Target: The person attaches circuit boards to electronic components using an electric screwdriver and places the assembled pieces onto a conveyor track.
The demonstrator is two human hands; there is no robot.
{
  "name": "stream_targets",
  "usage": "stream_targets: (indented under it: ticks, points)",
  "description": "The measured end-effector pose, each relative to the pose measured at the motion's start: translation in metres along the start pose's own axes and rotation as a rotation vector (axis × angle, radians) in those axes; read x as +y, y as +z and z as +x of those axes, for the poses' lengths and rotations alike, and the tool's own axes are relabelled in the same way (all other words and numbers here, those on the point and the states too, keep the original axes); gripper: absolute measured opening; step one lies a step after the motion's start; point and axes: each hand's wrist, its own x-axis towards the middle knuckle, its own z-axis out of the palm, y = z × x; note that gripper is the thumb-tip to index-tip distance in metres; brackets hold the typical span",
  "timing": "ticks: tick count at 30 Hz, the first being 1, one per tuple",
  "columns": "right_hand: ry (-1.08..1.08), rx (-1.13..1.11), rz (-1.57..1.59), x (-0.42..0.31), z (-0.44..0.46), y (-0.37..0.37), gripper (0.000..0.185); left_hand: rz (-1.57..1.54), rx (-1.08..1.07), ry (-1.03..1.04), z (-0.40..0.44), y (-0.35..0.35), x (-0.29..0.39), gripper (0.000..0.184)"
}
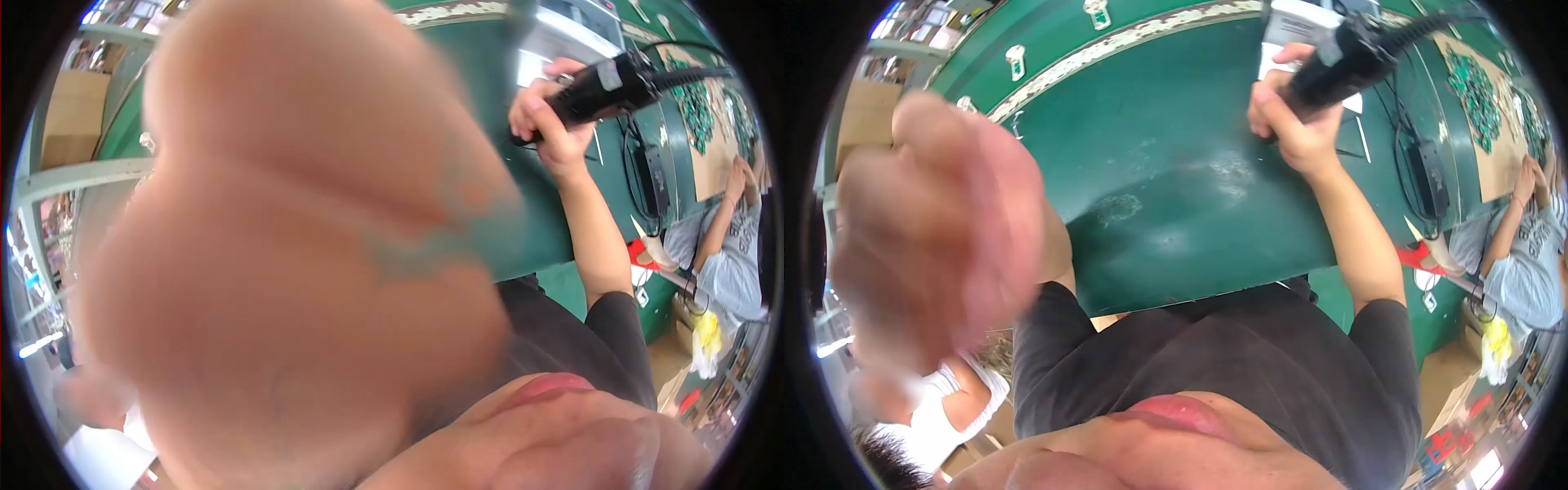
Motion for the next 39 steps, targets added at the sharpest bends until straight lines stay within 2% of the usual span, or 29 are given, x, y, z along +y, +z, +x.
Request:
stream_targets:
  ticks: [1, 4, 14, 16, 19, 20, 21, 24, 26, 29, 36, 38, 39]
  points:
    - [-0.015, 0.011, -0.022, 0.0, 0.001, 0.001, 0.045, -0.089, -0.005, -0.1, -0.002, 0.004, 0.024, 0.024]
    - [-0.024, -0.059, 0.024, 0.005, 0.002, -0.003, 0.045, -0.263, -0.017, -0.207, -0.002, 0.009, 0.043, 0.024]
    - [-0.017, -0.035, 0.012, 0.005, 0.003, -0.002, 0.044, -0.491, -0.034, -0.086, 0.006, 0.016, 0.033, 0.026]
    - [-0.028, -0.039, 0.016, 0.005, 0.002, -0.002, 0.044, -0.519, -0.005, -0.021, 0.006, 0.018, 0.028, 0.026]
    - [-0.05, -0.055, 0.019, 0.006, 0.003, -0.004, 0.044, -0.589, 0.144, 0.297, 0.001, 0.025, 0.01, 0.027]
    - [-0.051, -0.061, 0.021, 0.007, 0.003, -0.003, 0.044, -0.573, 0.181, 0.308, 0.002, 0.027, 0.013, 0.027]
    - [-0.044, -0.053, 0.02, 0.007, 0.003, -0.002, 0.044, -0.544, 0.204, 0.242, 0.002, 0.026, 0.023, 0.028]
    - [-0.019, -0.041, 0.02, 0.004, 0.001, -0.001, 0.044, -0.32, 0.169, -0.359, 0.009, 0.018, 0.067, 0.027]
    - [-0.026, -0.054, 0.032, 0.003, 0.002, -0.002, 0.044, -0.426, 0.048, -0.549, 0.015, 0.018, 0.071, 0.028]
    - [-0.034, -0.067, 0.021, 0.004, 0.001, -0.002, 0.045, -0.597, -0.172, -0.294, 0.006, 0.011, 0.047, 0.03]
    - [-0.007, -0.032, 0.026, 0.003, 0.0, -0.001, 0.045, -0.589, -0.092, -0.131, 0.016, 0.023, 0.038, 0.027]
    - [-0.014, -0.037, 0.022, 0.003, 0.001, -0.002, 0.044, -0.578, -0.015, -0.269, 0.016, 0.029, 0.045, 0.029]
    - [-0.012, -0.039, 0.017, 0.003, 0.0, -0.003, 0.044, -0.549, 0.036, -0.428, 0.016, 0.034, 0.061, 0.03]
